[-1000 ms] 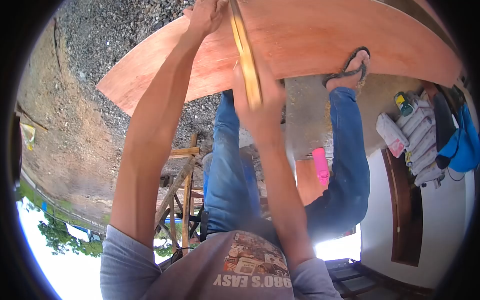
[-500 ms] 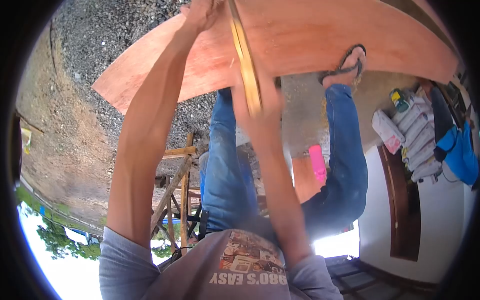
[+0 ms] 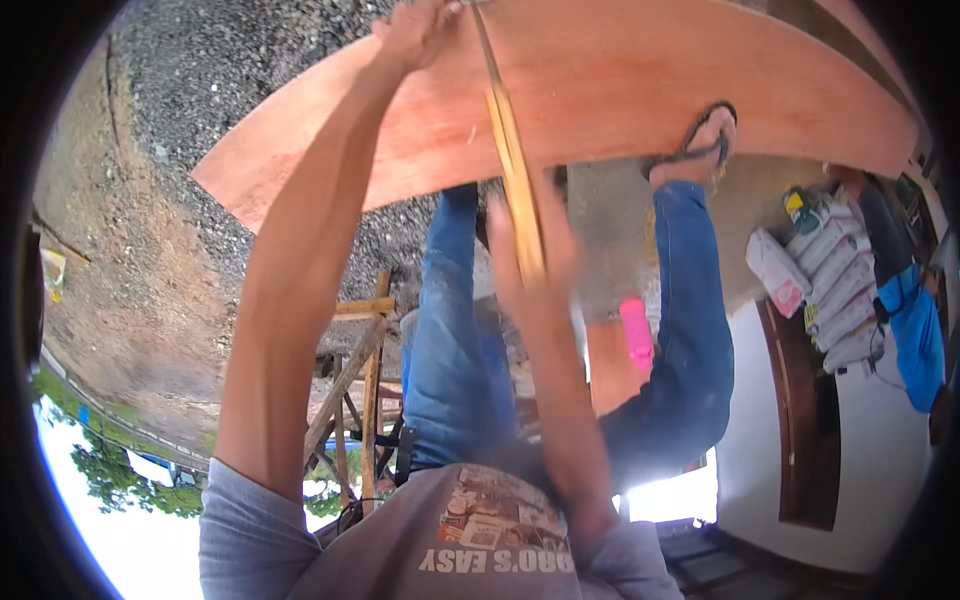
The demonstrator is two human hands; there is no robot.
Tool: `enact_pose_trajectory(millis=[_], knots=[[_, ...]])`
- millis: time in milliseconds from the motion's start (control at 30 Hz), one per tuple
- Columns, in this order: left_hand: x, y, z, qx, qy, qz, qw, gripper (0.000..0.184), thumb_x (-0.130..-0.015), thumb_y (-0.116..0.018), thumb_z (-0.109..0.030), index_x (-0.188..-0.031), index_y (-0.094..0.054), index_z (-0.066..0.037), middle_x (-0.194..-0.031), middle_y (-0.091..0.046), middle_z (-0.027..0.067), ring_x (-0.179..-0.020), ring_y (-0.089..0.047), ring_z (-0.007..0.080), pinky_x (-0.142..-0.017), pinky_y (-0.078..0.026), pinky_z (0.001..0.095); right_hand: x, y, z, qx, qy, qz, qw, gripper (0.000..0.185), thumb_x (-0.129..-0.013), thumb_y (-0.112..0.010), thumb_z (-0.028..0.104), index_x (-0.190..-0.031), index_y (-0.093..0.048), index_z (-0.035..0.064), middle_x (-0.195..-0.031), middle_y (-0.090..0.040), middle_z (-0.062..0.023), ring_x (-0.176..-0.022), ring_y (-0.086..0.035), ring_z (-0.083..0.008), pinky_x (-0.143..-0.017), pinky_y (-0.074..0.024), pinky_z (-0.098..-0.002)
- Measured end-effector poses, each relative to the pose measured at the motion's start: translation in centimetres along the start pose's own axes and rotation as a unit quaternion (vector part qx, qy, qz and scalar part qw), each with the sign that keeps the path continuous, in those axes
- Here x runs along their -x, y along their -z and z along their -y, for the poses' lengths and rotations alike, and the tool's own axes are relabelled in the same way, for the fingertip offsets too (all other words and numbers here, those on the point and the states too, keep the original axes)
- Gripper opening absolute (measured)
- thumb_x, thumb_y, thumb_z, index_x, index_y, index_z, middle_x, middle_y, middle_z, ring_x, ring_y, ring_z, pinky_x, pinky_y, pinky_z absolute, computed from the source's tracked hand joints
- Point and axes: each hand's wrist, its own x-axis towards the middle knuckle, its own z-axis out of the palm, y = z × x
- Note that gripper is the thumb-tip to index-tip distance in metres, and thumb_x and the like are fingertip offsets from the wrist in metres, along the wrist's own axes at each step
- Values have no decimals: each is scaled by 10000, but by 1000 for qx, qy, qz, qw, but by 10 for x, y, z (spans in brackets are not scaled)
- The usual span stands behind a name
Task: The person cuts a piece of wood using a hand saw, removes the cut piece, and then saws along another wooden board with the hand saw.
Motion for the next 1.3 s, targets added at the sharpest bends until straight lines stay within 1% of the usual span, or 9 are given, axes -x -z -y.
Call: enact_pose_trajectory(millis=[167,300,400,567,667,800,900,1167,1300], knots=[[-6,-10,6,3,-13,-37,999,382,-1011,-480,-416,-1037,-665,-83,-1166,-657,212,-1145,-555,436,-956,-351,679,89,52,17,8,-21,43,999,496,-947,-617,77,-1398,-506,-99,-1325,-618,-258,-1176,-647,-317,-995,-513,-380],[-13,-24,18,25,-60,-67,996,400,-1020,-462,-421,-1055,-649,-69,-1193,-641,216,-1150,-552,433,-957,-353,655,-92,-62,-30,-40,130,-42,990,227,-949,-659,120,-1115,-634,-33,-765,-613,-192,-641,-596,-179,-596,-491,-377],[-10,-21,25,31,-59,-77,995,413,-1023,-455,-429,-1049,-646,-64,-1180,-641,215,-1145,-552,433,-964,-355,640,-102,-57,-21,-32,106,-24,993,288,-945,-663,114,-1186,-627,-39,-800,-640,-164,-650,-573,-172,-608,-494,-341],[-6,-20,16,-2,-49,-68,996,405,-1024,-447,-442,-1050,-631,-82,-1168,-630,214,-1150,-529,444,-948,-332,692,99,54,2,-34,-72,19,997,485,-942,-580,51,-1374,-492,-150,-1323,-597,-306,-1236,-606,-337,-1032,-478,-404],[-10,-27,20,20,-68,-96,993,396,-1017,-462,-444,-1042,-625,-84,-1160,-629,213,-1154,-526,447,-950,-315,716,87,39,0,-26,-75,6,997,498,-941,-591,66,-1385,-491,-138,-1327,-603,-285,-1227,-611,-325,-1031,-479,-391],[-7,-20,19,11,-55,-69,996,389,-1025,-448,-430,-1041,-617,-80,-1113,-634,215,-1110,-544,443,-937,-326,692,-111,-66,-29,-41,123,-20,991,297,-938,-663,139,-1189,-654,-20,-789,-652,-171,-659,-627,-251,-620,-502,-349],[-20,-41,36,67,-117,-102,986,393,-1030,-434,-428,-1041,-614,-79,-1089,-633,218,-1080,-552,437,-916,-338,668,-80,-44,-17,-50,59,-16,997,242,-955,-654,123,-1139,-669,-34,-814,-626,-83,-668,-576,-152,-616,-474,-291],[-26,-54,42,15,-112,-130,985,369,-1021,-463,-418,-1059,-627,-89,-1115,-634,198,-1106,-537,440,-916,-335,691,72,27,-21,5,-44,34,998,525,-910,-596,80,-1402,-513,-85,-1353,-605,-264,-1199,-644,-315,-986,-519,-384],[-14,-28,29,-24,-71,-116,990,376,-1027,-454,-421,-1059,-623,-87,-1125,-637,190,-1113,-537,441,-900,-336,693,-98,-60,-30,-65,103,-23,992,238,-951,-655,126,-1127,-652,-33,-734,-623,-139,-596,-581,-194,-569,-482,-349]])
